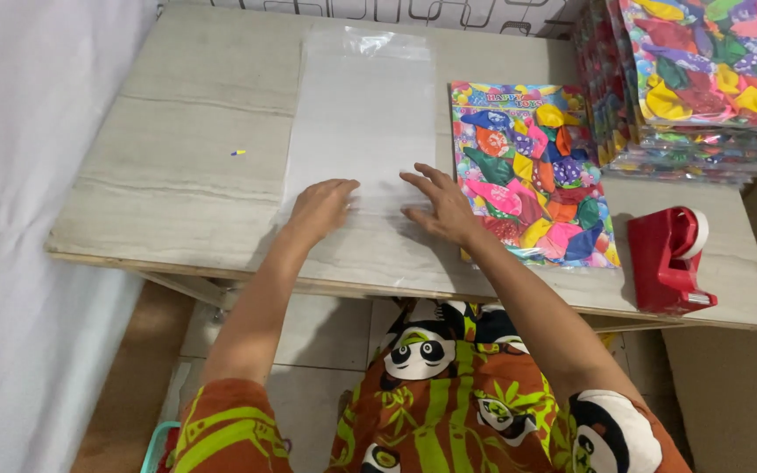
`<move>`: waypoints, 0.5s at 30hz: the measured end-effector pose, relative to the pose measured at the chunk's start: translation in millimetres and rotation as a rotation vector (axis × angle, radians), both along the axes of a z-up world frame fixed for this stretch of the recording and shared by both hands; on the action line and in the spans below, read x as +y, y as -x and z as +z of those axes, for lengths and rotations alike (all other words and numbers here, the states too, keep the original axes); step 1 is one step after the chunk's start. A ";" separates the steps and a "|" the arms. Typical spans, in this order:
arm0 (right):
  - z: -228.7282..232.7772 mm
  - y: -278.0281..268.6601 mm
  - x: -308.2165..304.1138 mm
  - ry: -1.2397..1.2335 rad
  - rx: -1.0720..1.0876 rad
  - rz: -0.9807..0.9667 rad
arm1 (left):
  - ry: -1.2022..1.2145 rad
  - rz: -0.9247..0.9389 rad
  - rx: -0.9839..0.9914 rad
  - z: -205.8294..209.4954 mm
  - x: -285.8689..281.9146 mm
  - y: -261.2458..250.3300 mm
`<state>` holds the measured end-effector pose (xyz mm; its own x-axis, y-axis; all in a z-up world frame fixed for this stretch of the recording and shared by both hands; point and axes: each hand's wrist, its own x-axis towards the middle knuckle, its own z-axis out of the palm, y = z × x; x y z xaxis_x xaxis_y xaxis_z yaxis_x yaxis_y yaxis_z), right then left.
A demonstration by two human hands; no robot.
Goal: Packing balloon sets and decorative cardboard inserts into clear plastic bags.
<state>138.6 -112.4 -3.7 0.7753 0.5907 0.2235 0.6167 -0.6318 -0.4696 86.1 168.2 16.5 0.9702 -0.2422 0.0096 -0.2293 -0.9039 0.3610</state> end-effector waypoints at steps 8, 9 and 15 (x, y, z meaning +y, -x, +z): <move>-32.8 -28.8 -4.0 0.046 -0.140 -0.086 | -0.043 0.041 -0.074 -0.1 -15.4 -13.9; -38.0 -30.4 -4.8 0.047 -0.136 -0.084 | -0.043 0.043 -0.070 -14.1 -11.7 -22.8; -6.1 -8.5 -1.6 -0.017 -0.033 -0.055 | -0.123 0.057 -0.221 -38.5 -1.6 -42.1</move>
<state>147.1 -113.9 -9.8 0.7986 0.5432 0.2591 0.5965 -0.6571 -0.4609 128.2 166.6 -22.0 0.9598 -0.2001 0.1969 -0.2382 -0.9517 0.1939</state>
